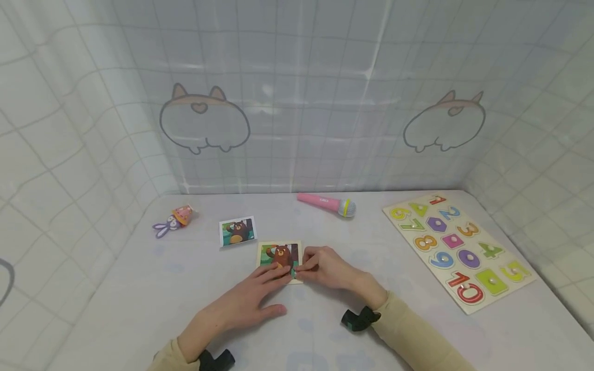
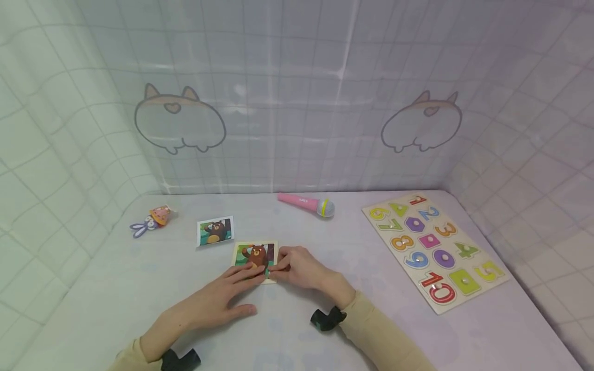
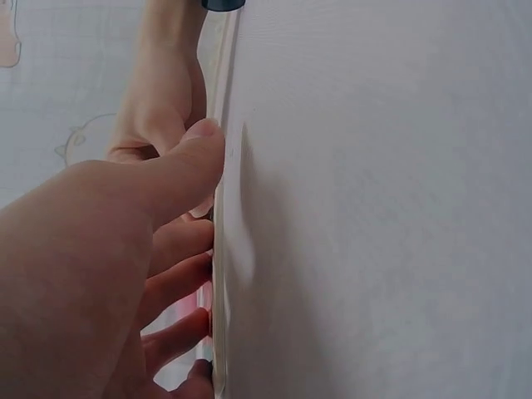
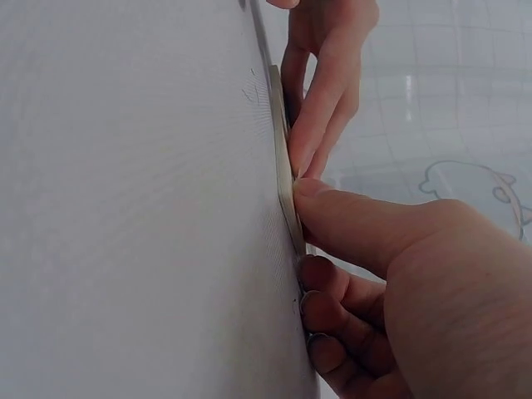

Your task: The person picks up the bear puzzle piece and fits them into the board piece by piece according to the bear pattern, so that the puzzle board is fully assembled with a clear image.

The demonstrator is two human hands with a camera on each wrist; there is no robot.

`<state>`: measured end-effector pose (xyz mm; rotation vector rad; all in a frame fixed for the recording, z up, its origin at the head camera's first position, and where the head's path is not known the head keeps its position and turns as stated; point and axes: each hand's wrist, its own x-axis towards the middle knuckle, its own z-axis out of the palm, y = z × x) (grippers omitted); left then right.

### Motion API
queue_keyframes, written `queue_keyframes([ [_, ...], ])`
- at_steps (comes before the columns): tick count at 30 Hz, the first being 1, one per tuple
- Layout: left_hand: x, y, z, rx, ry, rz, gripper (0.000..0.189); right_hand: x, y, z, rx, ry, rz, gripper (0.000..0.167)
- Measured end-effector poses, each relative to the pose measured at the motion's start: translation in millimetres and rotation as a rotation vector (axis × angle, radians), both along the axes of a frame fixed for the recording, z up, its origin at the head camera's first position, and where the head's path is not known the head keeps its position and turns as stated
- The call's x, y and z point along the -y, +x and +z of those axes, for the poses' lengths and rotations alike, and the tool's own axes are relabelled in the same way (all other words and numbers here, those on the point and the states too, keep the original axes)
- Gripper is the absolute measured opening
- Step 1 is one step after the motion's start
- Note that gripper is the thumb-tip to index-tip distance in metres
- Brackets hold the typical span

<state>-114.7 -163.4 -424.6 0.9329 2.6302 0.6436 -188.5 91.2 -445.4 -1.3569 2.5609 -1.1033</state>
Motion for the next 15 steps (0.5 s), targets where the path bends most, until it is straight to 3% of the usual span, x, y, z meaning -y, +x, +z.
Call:
queue_keyframes([
  [10,0.2,-2.3,-2.3,0.059,0.078,0.046,0.066,0,2.3,3.7,0.018,0.057,-0.02,0.03],
  [13,2.5,-4.1,-1.8,0.026,0.15,0.098,0.054,-2,3.1,6.2,0.019,0.07,-0.034,0.033],
  [15,4.3,-6.1,-0.7,-0.041,0.19,0.147,0.046,-6,5.9,10.5,0.02,0.068,-0.069,0.036],
])
